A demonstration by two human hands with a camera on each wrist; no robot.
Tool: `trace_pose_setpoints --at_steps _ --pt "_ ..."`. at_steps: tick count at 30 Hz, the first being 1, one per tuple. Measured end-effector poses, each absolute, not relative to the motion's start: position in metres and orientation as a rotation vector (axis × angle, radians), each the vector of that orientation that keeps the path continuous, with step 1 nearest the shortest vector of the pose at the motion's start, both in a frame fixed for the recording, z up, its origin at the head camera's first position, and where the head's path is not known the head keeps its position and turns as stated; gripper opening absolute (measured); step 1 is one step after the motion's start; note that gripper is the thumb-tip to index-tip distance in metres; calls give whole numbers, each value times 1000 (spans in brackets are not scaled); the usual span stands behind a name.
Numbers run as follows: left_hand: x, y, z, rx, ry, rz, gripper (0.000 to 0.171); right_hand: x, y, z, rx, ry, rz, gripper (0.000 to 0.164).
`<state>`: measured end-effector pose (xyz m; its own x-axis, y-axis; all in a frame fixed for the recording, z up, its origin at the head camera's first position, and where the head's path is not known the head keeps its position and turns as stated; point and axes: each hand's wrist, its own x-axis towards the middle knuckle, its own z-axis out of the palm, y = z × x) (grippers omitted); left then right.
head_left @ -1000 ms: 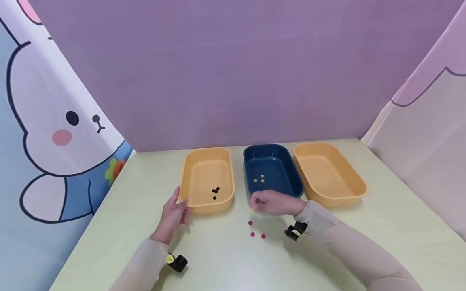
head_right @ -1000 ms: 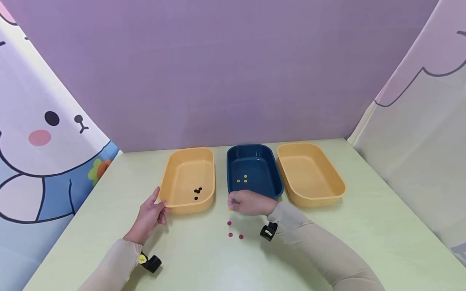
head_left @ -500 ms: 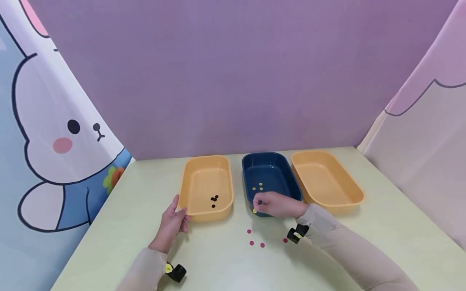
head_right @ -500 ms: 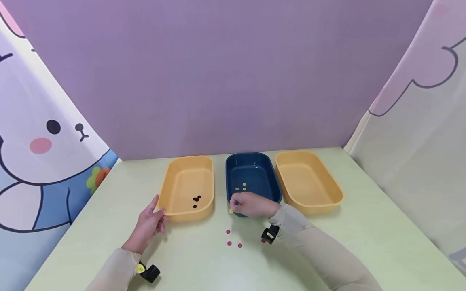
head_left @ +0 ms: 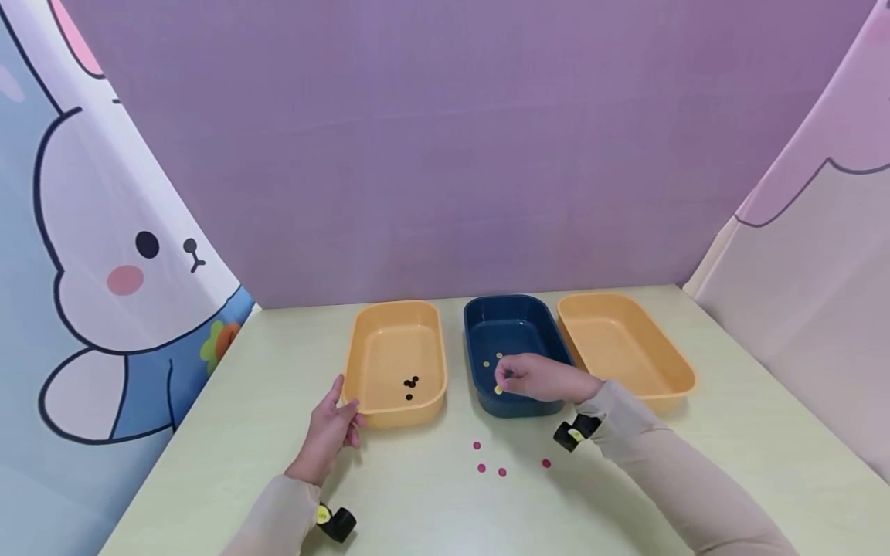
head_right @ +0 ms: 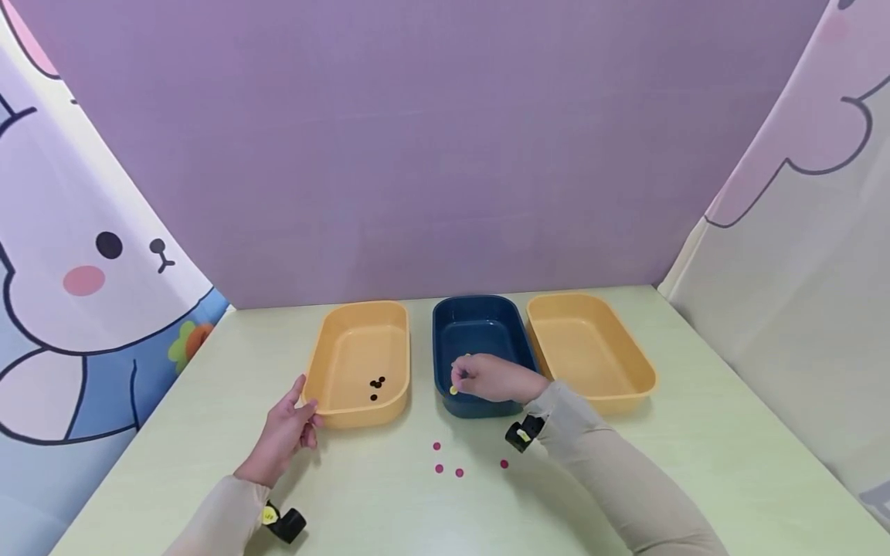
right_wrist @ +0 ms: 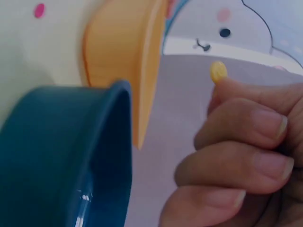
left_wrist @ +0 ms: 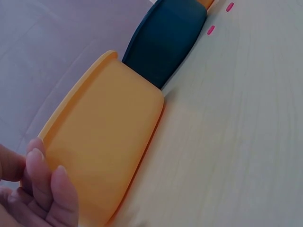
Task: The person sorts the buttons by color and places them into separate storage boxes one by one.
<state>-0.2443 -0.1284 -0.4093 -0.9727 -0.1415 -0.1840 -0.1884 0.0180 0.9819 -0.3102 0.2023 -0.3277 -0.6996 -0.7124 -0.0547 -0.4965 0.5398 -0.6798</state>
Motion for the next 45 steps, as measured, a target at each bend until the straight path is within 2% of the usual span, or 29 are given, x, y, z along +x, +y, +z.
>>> trace_pose_setpoints --at_steps 11,23,34,39,45 --pt "-246 -126 -407 -363 2222 2135 64 -336 220 -320 -740 2411 -894 13" --pt "-246 -127 -406 -376 2229 2111 65 -372 230 -302 -580 2449 -798 15" --pt "-244 -127 -406 -385 2251 2118 65 -402 234 -299 -421 2491 -769 23" --pt "-242 -129 -407 -392 2260 2113 65 -409 233 -298 -345 2459 -794 16" --pt "-243 -132 -407 -382 2257 2117 65 -415 230 -302 -331 2421 -859 41"
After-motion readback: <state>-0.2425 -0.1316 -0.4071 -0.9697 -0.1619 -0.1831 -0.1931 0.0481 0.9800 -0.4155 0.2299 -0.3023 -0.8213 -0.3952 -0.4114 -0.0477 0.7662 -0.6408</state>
